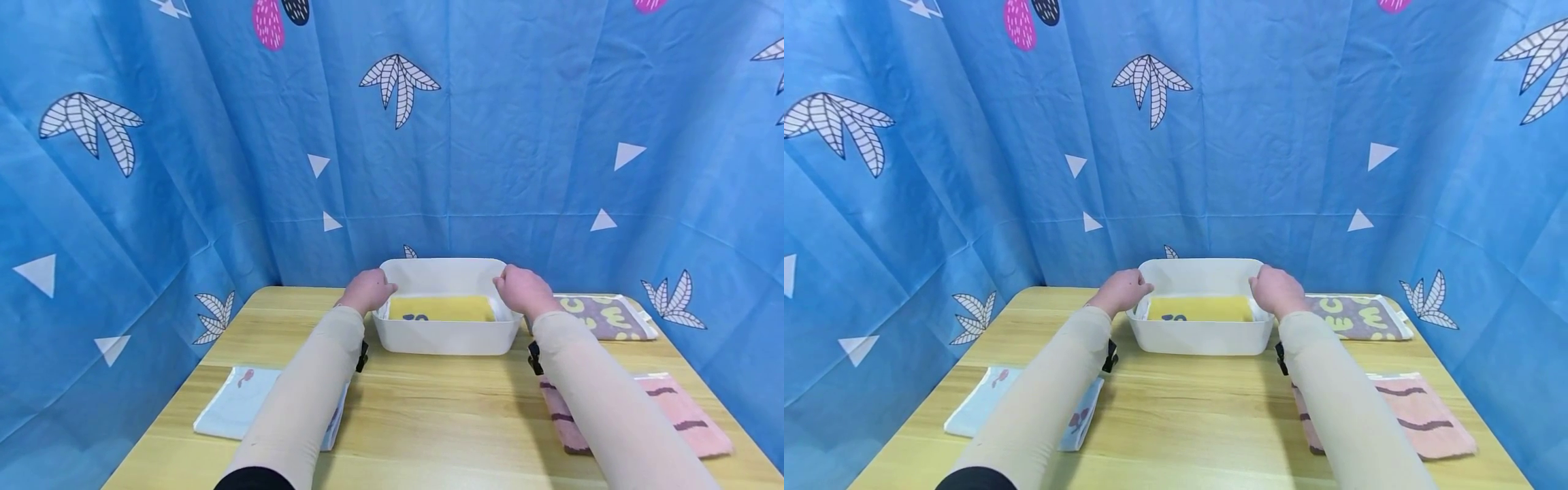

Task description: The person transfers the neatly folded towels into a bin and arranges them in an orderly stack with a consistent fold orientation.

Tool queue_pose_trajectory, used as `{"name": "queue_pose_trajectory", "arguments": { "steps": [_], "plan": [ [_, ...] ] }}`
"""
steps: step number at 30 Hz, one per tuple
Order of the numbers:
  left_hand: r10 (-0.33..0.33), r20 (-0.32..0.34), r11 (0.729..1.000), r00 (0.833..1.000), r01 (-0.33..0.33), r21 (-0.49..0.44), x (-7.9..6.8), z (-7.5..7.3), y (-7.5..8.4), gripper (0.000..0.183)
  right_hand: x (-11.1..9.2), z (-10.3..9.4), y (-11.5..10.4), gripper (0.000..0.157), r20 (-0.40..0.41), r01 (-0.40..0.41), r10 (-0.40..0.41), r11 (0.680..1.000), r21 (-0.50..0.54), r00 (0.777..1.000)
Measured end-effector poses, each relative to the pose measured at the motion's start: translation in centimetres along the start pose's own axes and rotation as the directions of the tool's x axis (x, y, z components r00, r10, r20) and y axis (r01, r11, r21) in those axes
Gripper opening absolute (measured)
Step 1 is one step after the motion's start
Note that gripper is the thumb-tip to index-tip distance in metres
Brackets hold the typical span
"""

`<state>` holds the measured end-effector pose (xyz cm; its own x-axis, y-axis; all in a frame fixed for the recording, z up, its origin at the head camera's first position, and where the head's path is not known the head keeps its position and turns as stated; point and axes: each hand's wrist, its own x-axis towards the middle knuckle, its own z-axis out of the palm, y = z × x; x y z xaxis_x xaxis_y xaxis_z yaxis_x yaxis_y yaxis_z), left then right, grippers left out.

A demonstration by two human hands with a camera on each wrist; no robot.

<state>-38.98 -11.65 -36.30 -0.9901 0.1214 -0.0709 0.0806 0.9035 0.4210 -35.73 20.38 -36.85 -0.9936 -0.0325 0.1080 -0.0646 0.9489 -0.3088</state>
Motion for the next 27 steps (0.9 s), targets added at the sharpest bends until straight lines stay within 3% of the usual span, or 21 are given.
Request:
{"name": "queue_pose_trajectory", "arguments": {
  "steps": [9,12,20,27],
  "plan": [
    [0.025,-0.024,1.000,0.999,-0.025,0.000,-0.6,0.2,-0.2,0.029,-0.4,0.3,0.2,0.025,-0.021,0.015,-0.014,0.999,0.042,1.000],
    [0.035,-0.040,0.999,0.999,-0.035,0.003,-0.7,0.1,-0.2,0.028,-0.4,0.4,0.3,0.031,-0.050,0.011,-0.007,0.998,0.067,0.999],
    [0.058,-0.061,0.998,0.996,-0.059,-0.007,-0.8,0.0,-0.5,0.026,-0.8,0.7,1.2,0.050,0.001,-0.104,0.106,0.977,0.184,0.994],
    [0.110,-0.081,0.994,0.991,-0.110,0.006,-1.2,0.0,-1.1,0.033,-0.9,1.0,1.2,0.052,0.026,-0.137,0.135,0.971,0.194,0.991]
  ]
}}
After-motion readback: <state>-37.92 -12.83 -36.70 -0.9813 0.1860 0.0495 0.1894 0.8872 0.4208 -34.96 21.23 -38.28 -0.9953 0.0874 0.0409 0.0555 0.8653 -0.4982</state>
